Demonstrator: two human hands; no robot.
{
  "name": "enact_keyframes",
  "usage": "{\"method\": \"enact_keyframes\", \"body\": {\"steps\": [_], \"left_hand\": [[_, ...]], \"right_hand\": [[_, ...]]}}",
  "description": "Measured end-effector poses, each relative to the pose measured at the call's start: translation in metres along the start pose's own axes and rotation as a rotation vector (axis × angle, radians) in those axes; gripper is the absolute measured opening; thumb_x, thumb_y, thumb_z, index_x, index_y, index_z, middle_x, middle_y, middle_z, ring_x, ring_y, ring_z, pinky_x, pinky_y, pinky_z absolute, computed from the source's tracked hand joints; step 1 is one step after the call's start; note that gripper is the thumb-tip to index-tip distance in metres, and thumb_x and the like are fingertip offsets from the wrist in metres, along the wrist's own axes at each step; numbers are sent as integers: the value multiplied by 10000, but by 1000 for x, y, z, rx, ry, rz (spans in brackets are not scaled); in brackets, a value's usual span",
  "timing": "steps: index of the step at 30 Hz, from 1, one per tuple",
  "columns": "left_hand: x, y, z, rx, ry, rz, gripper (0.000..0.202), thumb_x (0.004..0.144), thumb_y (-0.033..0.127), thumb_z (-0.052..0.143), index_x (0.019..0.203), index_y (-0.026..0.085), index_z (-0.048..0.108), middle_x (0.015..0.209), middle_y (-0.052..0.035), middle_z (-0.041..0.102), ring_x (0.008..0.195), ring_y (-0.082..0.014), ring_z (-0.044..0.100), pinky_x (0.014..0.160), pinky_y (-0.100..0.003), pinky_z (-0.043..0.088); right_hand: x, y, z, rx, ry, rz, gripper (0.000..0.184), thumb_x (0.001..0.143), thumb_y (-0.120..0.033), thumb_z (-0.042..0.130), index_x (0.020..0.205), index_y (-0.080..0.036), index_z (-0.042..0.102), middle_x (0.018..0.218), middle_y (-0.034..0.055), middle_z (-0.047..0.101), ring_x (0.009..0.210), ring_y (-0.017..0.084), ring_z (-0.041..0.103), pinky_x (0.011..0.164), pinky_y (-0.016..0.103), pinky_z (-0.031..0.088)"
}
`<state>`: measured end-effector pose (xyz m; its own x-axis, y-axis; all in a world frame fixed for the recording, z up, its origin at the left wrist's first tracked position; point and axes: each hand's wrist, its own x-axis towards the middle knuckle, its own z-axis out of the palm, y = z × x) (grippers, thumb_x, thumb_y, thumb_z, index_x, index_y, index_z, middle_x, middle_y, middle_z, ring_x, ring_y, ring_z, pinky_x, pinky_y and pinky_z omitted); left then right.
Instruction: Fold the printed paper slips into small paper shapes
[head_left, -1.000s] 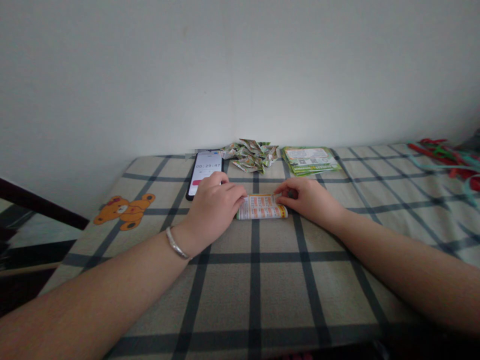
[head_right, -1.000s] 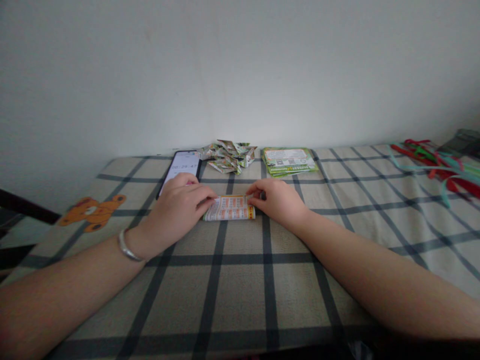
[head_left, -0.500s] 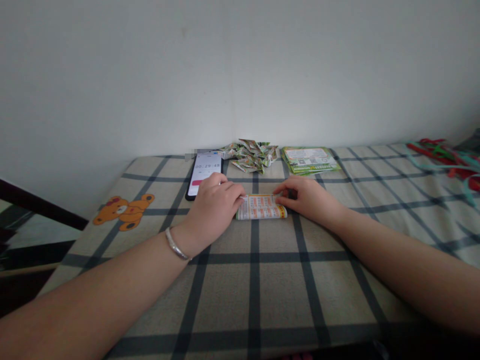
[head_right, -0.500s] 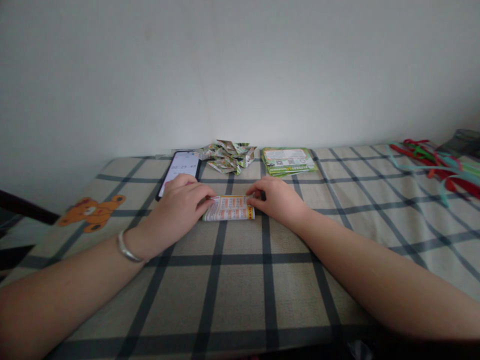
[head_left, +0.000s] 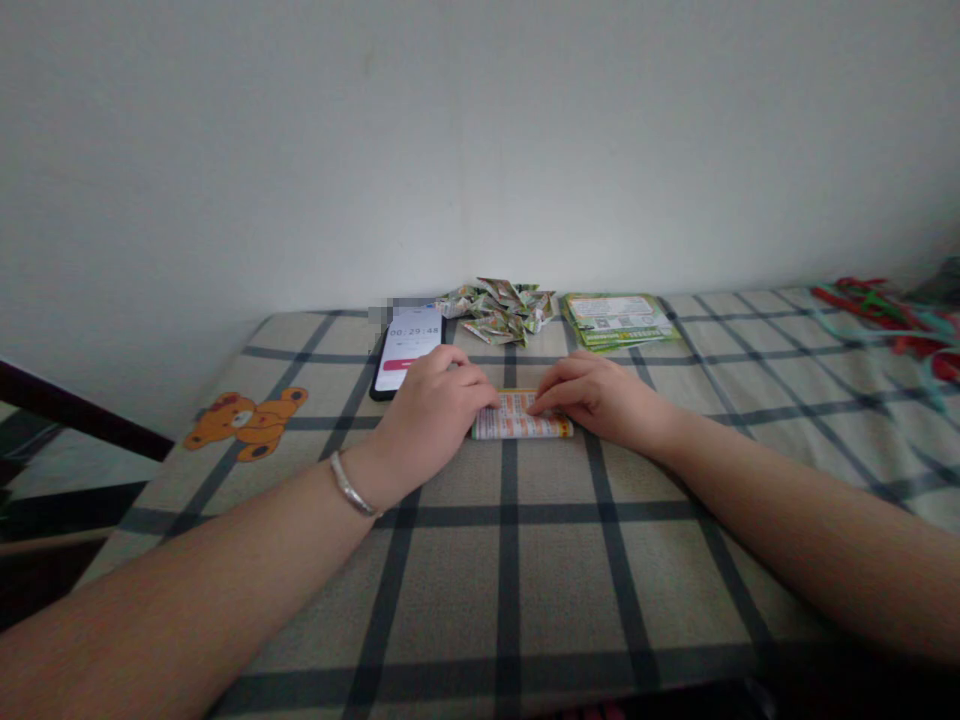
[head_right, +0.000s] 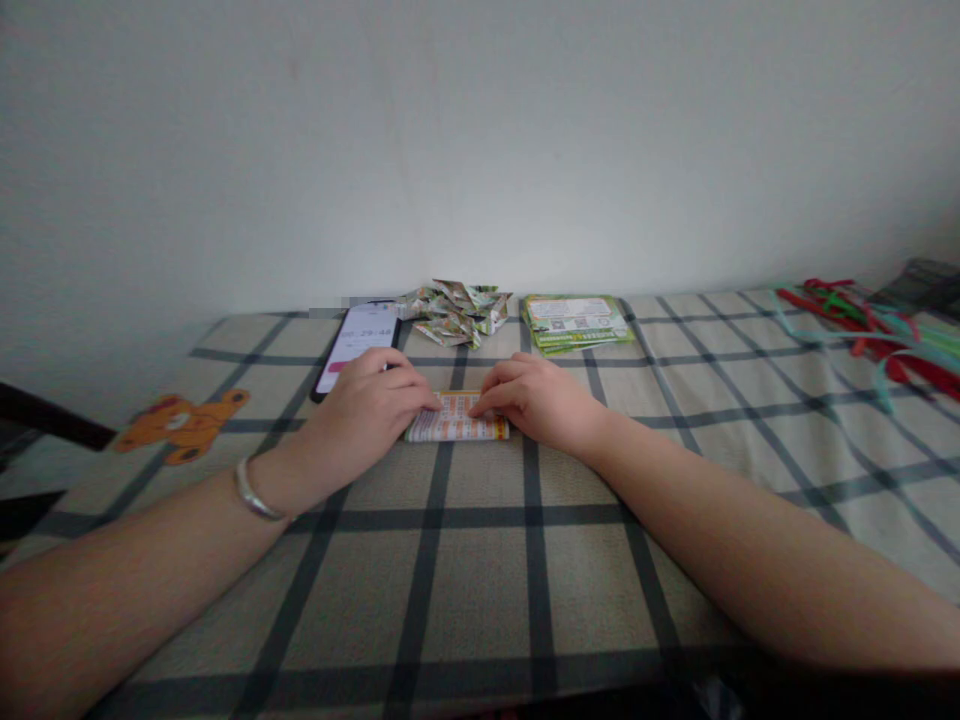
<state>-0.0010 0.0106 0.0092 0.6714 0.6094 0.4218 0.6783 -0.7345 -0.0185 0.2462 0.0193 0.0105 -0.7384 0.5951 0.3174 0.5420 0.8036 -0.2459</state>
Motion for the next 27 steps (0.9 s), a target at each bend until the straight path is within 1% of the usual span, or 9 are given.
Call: {"method": "enact_keyframes", "body": {"steps": [4,7,11,14,16,18,23,27], "left_hand": [[2,0,-1,16,-17,36,174,905,173,563,849,200,726,868,-20,702,956,-242,495,809,-370,432],[2,0,-4,31,-57,43,189,906,160,551,860,204,729,851,-22,699,966,-247,498,817,-377,434],[3,1,-7,43,-120,48,230,903,127,528,925,211,742,820,-36,688,961,-245,513,809,-372,445],[5,5,-11,72,-148,25,217,889,137,546,939,214,742,834,-41,685,940,-249,528,797,-381,450],[6,10,-15,85,-160,2,200,887,160,549,928,206,739,835,-47,680,916,-245,537,785,-382,450],[6,14,-18,85,-180,-22,194,902,226,541,910,200,733,837,-54,673,909,-241,542,785,-385,448],[5,18,-20,96,-174,-27,231,908,351,544,864,190,703,830,-58,657,901,-243,542,776,-389,439],[4,19,-17,118,-165,-33,274,893,422,562,834,182,682,826,-60,646,913,-258,539,790,-411,442]], "right_hand": [[0,1,-1,-5,0,-12,332,862,-61,518,980,-252,763,997,36,714,888,177,593,821,319,452],[0,-3,-4,-20,-14,5,315,822,-72,552,975,-252,761,1007,30,708,902,185,593,844,338,444],[0,-13,-8,-43,-33,43,258,805,-127,577,954,-236,758,1001,26,705,896,187,598,852,348,433],[1,-19,-8,-79,-41,87,176,852,-236,590,908,-219,757,980,31,705,877,188,602,834,350,420],[2,-22,-6,-99,-33,121,184,876,-312,598,879,-214,753,962,30,705,878,189,606,824,348,412],[3,-23,-3,-120,-22,147,200,880,-359,610,859,-217,749,947,22,704,888,190,608,815,344,401],[3,-28,1,-189,8,169,244,874,-436,619,823,-230,739,931,6,705,886,192,612,795,348,365],[5,-33,1,-253,-2,173,262,879,-458,604,830,-235,732,931,0,704,882,191,615,781,346,345]]}}
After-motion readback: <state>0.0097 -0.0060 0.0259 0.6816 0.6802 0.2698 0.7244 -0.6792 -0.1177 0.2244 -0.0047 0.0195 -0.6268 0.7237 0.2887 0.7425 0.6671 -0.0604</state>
